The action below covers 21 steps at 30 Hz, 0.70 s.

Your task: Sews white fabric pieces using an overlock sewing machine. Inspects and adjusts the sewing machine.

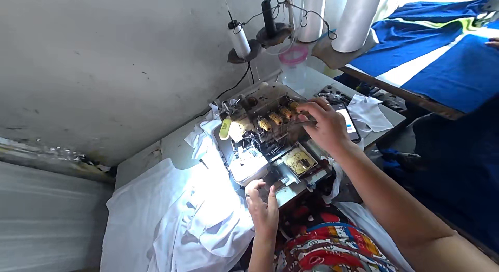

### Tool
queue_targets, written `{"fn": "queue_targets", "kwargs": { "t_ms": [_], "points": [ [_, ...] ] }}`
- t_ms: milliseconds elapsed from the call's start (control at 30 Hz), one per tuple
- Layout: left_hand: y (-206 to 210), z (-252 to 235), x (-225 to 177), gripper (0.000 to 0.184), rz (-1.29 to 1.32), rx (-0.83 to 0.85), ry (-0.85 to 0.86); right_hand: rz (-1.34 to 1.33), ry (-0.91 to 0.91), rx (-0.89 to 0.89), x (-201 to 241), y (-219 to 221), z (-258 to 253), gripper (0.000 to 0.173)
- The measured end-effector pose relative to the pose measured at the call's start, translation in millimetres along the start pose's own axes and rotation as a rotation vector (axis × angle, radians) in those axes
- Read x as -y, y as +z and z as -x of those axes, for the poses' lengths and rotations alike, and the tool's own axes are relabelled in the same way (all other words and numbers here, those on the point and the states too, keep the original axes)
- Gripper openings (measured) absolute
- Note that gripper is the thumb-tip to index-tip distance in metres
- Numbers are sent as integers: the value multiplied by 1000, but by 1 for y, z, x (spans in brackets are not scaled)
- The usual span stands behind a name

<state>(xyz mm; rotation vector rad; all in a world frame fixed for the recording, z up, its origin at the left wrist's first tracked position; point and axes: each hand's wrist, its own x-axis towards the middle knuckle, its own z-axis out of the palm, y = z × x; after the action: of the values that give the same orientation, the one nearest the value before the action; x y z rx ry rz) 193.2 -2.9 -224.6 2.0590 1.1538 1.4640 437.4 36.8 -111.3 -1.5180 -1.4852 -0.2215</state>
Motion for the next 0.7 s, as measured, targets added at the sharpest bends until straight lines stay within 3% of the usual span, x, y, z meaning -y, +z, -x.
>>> {"fn": "queue_targets", "kwargs": {
  "t_ms": [67,167,233,267,333,433,500,567,600,700],
  "points": [
    [3,0,-2,34,-39,81,-46,-6,-3,-23,-4,3,-2,15],
    [7,3,-3,51,-34,228,-296,4,44,-5,-4,0,-5,15],
    [10,5,0,51,26,260,-407,43,109,38,-4,-5,-8,24],
    [11,6,3,48,43,254,-413,55,141,62,-3,-8,-9,30],
    [9,4,6,40,57,257,-404,34,148,57,-1,-11,-7,26],
    [0,0,6,24,35,314,-359,-5,8,44,-2,-5,-5,30],
    [-4,0,7,17,32,328,-304,-41,24,52,-6,-1,-5,24],
    [-4,2,9,17,27,301,-245,-26,141,84,-8,-5,-7,21],
    [-4,3,11,19,27,282,-213,-4,185,106,-7,-7,-8,28],
    [-4,4,14,22,25,272,-175,-1,125,19,-1,-7,0,29]
  ]
}}
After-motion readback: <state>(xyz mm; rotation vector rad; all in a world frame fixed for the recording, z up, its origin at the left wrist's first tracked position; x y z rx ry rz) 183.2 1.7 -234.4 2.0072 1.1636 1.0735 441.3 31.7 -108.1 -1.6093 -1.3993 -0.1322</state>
